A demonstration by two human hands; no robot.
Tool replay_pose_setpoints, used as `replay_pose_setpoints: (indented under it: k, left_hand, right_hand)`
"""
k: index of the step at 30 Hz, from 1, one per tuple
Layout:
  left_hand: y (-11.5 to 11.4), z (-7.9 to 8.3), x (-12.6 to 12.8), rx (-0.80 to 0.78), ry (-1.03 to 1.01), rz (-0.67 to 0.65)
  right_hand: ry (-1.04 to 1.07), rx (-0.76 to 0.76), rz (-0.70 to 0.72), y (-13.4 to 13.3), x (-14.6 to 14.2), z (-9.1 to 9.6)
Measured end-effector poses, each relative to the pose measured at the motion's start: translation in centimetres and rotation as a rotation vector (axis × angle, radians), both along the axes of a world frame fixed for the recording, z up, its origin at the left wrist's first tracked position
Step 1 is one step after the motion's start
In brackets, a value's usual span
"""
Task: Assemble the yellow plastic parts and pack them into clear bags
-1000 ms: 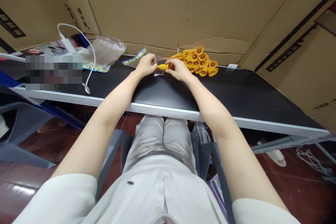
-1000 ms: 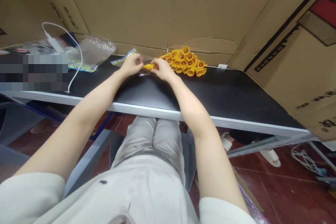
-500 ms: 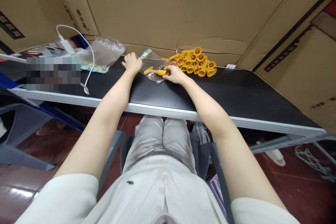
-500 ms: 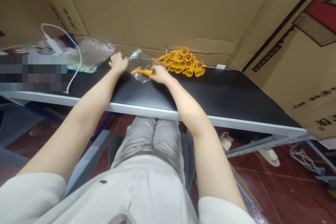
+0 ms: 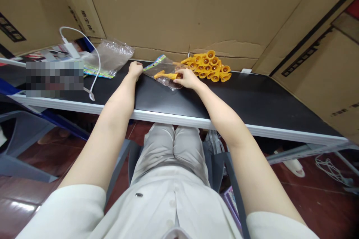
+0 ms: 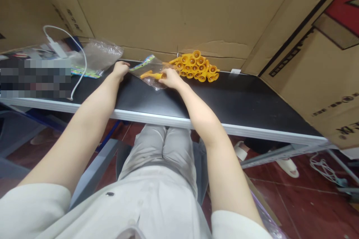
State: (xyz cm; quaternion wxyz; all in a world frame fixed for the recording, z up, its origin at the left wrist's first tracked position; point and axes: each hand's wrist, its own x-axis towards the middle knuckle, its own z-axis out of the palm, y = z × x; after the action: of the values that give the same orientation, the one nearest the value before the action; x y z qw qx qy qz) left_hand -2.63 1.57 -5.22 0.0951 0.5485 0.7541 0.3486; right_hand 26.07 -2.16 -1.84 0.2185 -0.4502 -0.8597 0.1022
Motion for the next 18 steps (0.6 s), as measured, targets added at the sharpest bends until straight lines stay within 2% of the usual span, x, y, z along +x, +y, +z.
replay_pose_setpoints:
  k: [3, 7, 11, 18]
  left_hand:
    - [-0.4, 0.3, 0.8, 0.044, -0.233, 0.124]
    - [-0.8, 0.6, 1.7, 0.078, -0.31, 0.144]
    - [-1.4, 1.4, 2.7, 0.058, -0.413, 0.075]
    - [-2.7, 2.5, 4.2, -0.027, -0.583, -0.079]
  right_hand:
    - [-0.012, 0.001, -0.008, 0.1, 0.0, 0.0]
    - [-0.001, 0.022, 0.006, 0.2, 0.1, 0.1]
    - [0.037, 0.048, 0.015, 0.4, 0.2, 0.0]
    - [0.113, 0.0, 0.074, 0.0, 0.2, 0.2]
